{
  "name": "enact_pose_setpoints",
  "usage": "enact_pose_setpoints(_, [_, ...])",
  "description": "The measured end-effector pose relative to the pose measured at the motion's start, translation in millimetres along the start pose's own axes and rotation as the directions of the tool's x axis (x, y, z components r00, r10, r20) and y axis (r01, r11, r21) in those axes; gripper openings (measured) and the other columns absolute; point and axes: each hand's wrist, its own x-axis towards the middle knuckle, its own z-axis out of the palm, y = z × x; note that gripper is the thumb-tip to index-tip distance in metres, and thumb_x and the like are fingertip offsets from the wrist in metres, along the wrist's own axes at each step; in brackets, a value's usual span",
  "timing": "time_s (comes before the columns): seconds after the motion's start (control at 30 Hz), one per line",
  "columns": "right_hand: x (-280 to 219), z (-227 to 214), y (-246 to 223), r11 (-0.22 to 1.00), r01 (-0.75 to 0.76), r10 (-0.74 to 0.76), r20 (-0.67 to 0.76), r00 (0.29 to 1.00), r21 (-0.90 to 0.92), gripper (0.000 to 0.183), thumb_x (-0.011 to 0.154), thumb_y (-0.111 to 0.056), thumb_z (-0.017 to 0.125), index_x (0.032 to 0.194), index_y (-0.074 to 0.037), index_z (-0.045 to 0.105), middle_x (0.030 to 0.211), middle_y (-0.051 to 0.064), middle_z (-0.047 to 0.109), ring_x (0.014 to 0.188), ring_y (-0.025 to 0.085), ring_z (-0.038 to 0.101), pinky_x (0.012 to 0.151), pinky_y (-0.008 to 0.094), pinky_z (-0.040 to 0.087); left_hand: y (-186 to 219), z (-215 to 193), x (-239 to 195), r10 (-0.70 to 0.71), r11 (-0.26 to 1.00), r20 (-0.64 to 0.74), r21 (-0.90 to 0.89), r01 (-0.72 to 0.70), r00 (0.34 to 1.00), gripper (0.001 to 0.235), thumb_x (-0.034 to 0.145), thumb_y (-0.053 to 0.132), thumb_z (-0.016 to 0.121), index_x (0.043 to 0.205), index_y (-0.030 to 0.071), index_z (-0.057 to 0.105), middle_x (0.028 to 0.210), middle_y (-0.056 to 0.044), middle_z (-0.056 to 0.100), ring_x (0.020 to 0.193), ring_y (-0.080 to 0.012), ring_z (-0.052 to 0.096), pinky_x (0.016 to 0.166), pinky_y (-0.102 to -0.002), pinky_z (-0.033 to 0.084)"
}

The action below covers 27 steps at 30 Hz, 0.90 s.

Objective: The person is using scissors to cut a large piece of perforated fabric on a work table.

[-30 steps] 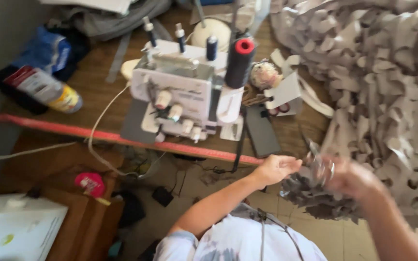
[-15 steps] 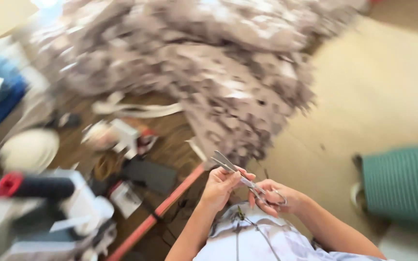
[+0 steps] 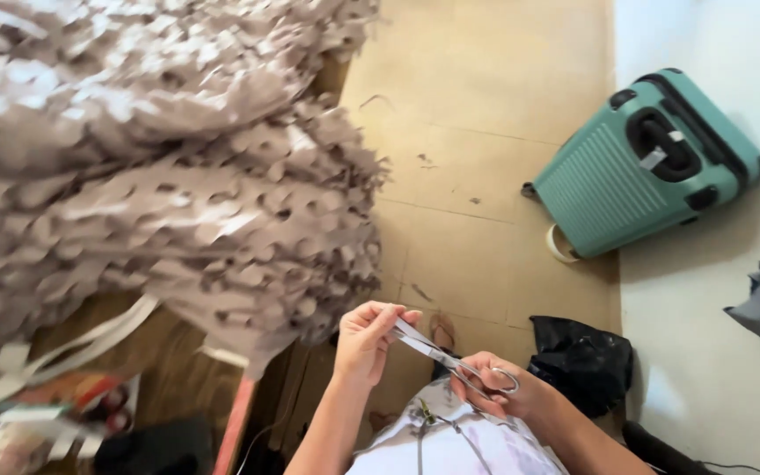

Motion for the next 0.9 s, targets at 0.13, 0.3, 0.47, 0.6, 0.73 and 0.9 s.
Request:
enact_pose_setpoints(0.13, [-28,-21,-48,0.999,-0.029,0.029,0.009,1.000,-0.027,0.072,0.076,-0.063,0.077,0.092,0.006,0.065,0.047,0.005,0.059,0.037,0.004,0.038,0.043,0.020,0.024,-6,-5,61,0.187,0.974,-0.059,-0.115,-0.193,0.981,0.021,0.084,0.017,0.080,0.076,0.004,0.066,0.078,-0.015,0.075,0.075,-0.0332,0.078,0.067,-0.037,0.062])
enact_pose_setpoints(0.3, [-55,-79,-115,0.961,0.059,-0.103,-0.153,0.983,-0.270,0.080,0.071,-0.074,0.078,0.091,0.002,0.067,0.046,0.007,0.059,0.034,0.007,0.046,0.038,0.020,0.023,1,61,119,0.202,0.970,-0.127,0.162,-0.180,0.971,0.020,0.083,0.016,0.080,0.085,-0.003,0.074,0.075,-0.017,0.076,0.082,-0.0402,0.081,0.074,-0.043,0.067])
enact_pose_setpoints(0.47, [-46,-125,-184,0.910,0.206,-0.249,-0.076,0.966,-0.361,0.073,0.085,-0.070,0.072,0.092,0.002,0.064,0.047,0.004,0.058,0.037,0.006,0.044,0.041,0.021,0.025,-48,151,170,-0.034,0.961,0.235,0.276,-0.033,0.971,0.048,0.080,0.010,0.073,0.128,0.002,0.068,0.114,-0.016,0.077,0.105,-0.0231,0.075,0.095,-0.035,0.060])
enact_pose_setpoints(0.6, [-35,-153,-219,0.894,0.170,-0.225,-0.086,0.971,-0.416,0.072,0.084,-0.071,0.071,0.091,0.001,0.065,0.047,0.006,0.059,0.040,0.008,0.039,0.050,0.025,0.029,-75,178,224,0.024,0.999,0.182,-0.035,-0.018,0.983,0.013,0.088,0.007,0.076,0.094,-0.003,0.072,0.088,-0.022,0.076,0.089,-0.0338,0.078,0.079,-0.043,0.067])
enact_pose_setpoints(0.73, [-27,-186,-251,0.944,0.104,-0.133,-0.070,0.989,-0.314,0.074,0.080,-0.073,0.074,0.089,0.000,0.066,0.046,0.006,0.058,0.043,0.009,0.035,0.048,0.026,0.023,-66,165,286,0.052,0.991,0.112,-0.129,-0.038,0.992,0.016,0.090,0.015,0.075,0.095,0.000,0.073,0.093,-0.024,0.077,0.089,-0.0346,0.077,0.082,-0.048,0.065])
enact_pose_setpoints(0.9, [0,-229,-308,0.947,0.171,-0.176,0.006,0.984,-0.272,0.076,0.083,-0.074,0.077,0.090,0.001,0.066,0.049,0.004,0.059,0.039,0.005,0.039,0.040,0.021,0.023,-41,139,368,0.092,0.917,-0.073,-0.382,-0.113,0.993,0.022,0.095,0.023,0.071,0.103,0.003,0.072,0.095,-0.015,0.078,0.097,-0.0270,0.076,0.094,-0.042,0.063])
